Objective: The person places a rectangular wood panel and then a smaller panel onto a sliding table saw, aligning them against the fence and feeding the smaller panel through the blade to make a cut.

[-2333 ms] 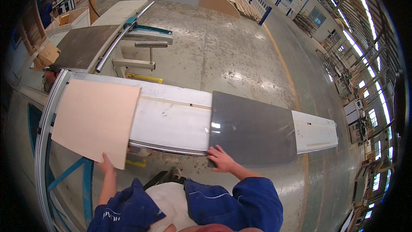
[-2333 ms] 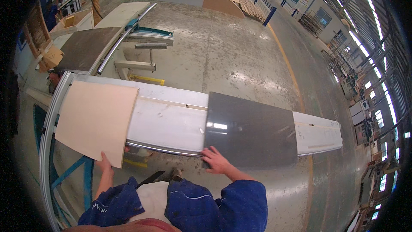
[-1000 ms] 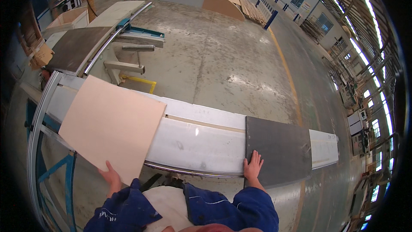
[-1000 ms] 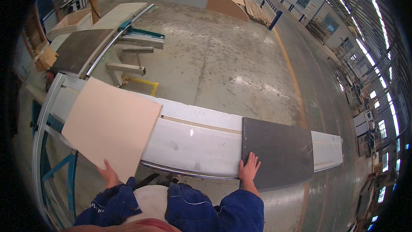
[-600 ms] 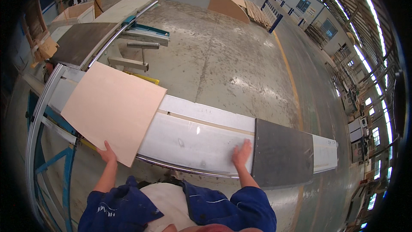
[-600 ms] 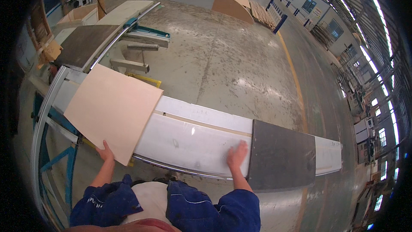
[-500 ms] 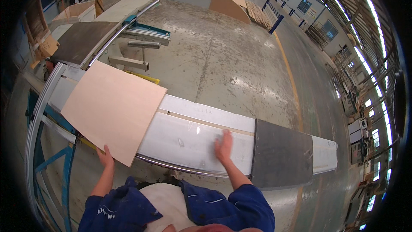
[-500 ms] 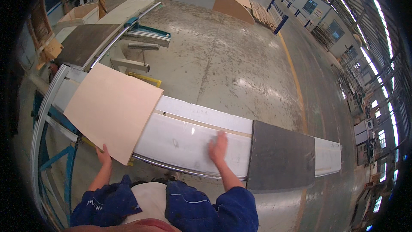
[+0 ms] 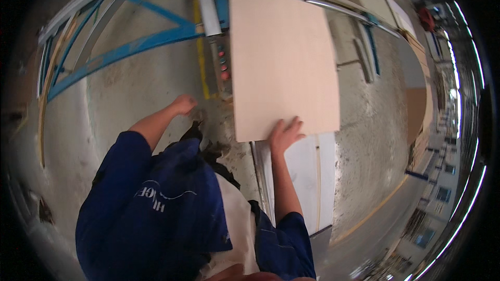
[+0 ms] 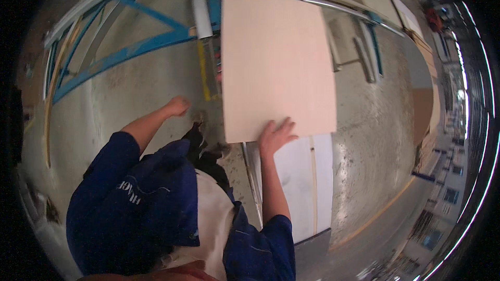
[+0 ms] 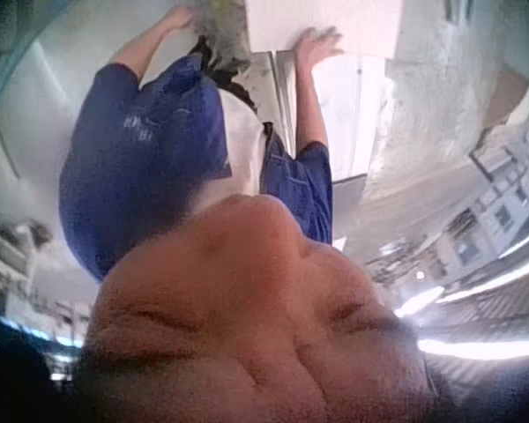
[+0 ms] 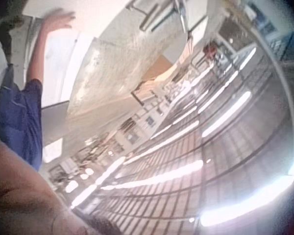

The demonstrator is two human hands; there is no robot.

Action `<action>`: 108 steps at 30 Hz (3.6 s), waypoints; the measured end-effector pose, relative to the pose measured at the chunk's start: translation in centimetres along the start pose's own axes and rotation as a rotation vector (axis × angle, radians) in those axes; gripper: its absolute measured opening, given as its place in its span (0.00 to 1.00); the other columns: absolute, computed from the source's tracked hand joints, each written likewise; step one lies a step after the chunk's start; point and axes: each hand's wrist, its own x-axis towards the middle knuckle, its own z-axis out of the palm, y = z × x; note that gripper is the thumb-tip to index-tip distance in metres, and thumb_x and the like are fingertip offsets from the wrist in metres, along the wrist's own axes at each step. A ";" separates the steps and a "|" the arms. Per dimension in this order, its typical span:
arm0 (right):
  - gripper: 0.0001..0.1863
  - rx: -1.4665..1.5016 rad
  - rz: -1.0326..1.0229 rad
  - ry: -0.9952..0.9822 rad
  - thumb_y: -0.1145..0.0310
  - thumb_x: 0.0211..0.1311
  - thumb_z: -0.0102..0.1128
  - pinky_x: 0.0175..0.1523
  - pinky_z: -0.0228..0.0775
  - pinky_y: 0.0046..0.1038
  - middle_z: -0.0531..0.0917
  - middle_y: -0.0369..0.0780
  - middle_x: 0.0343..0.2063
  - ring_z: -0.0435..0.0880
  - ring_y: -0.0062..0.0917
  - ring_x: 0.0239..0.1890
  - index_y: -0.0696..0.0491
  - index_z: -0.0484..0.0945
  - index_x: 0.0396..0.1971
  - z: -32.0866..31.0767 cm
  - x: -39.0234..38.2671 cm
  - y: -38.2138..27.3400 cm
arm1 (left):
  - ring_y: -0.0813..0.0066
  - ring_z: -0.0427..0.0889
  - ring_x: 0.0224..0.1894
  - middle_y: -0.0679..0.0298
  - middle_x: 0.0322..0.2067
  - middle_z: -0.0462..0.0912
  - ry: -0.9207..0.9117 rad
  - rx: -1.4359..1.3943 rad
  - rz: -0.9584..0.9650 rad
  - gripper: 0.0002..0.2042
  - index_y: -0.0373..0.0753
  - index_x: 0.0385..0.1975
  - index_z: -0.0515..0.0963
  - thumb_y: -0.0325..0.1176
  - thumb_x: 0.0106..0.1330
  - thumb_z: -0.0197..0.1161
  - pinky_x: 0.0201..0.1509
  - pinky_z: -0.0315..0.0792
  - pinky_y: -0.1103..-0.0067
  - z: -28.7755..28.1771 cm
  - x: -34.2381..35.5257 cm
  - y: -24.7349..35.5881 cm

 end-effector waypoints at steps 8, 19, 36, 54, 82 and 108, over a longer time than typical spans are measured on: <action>0.35 -0.182 0.126 0.070 0.58 0.73 0.50 0.80 0.23 0.58 0.60 0.54 0.75 0.52 0.50 0.79 0.59 0.59 0.75 0.0 3.2 -2.6 | 0.65 0.87 0.28 0.57 0.31 0.87 -0.162 -0.298 -0.158 0.19 0.37 0.44 0.84 0.48 0.70 0.62 0.42 0.82 0.67 1.1 7.8 2.2; 0.36 -0.277 0.143 0.058 0.59 0.71 0.47 0.80 0.29 0.59 0.60 0.55 0.75 0.53 0.55 0.77 0.58 0.58 0.76 0.2 4.3 -3.0 | 0.53 0.90 0.35 0.51 0.37 0.89 0.107 -0.611 -0.393 0.27 0.31 0.38 0.84 0.56 0.62 0.66 0.40 0.82 0.65 8.4 26.6 5.6; 0.37 -0.229 0.136 0.153 0.63 0.62 0.60 0.79 0.33 0.64 0.68 0.57 0.67 0.60 0.54 0.74 0.57 0.65 0.72 -1.4 4.3 -3.5 | 0.59 0.68 0.72 0.59 0.70 0.71 0.276 0.621 0.452 0.31 0.45 0.73 0.66 0.57 0.77 0.49 0.72 0.67 0.60 0.1 33.9 2.3; 0.36 -0.198 0.106 0.188 0.61 0.63 0.60 0.79 0.34 0.64 0.67 0.57 0.69 0.61 0.54 0.73 0.58 0.66 0.70 -1.7 3.9 -3.2 | 0.44 0.80 0.53 0.44 0.49 0.80 0.522 -0.127 0.467 0.16 0.31 0.56 0.76 0.26 0.71 0.60 0.57 0.75 0.62 -7.9 12.9 9.5; 0.42 -0.114 -0.058 0.172 0.49 0.60 0.62 0.76 0.26 0.71 0.67 0.55 0.67 0.59 0.60 0.72 0.59 0.67 0.69 0.0 7.6 -6.2 | 0.49 0.63 0.72 0.46 0.69 0.67 0.575 0.471 -0.362 0.39 0.32 0.69 0.67 0.64 0.74 0.47 0.77 0.56 0.58 -23.1 2.7 5.5; 0.34 -0.030 -0.503 -0.256 0.41 0.51 0.71 0.71 0.31 0.80 0.83 0.33 0.60 0.67 0.39 0.73 0.48 0.85 0.54 5.7 17.8 -4.7 | 0.48 0.84 0.46 0.44 0.44 0.86 0.088 -0.215 -0.307 0.18 0.29 0.49 0.81 0.39 0.68 0.63 0.51 0.75 0.59 -6.6 -13.2 -2.7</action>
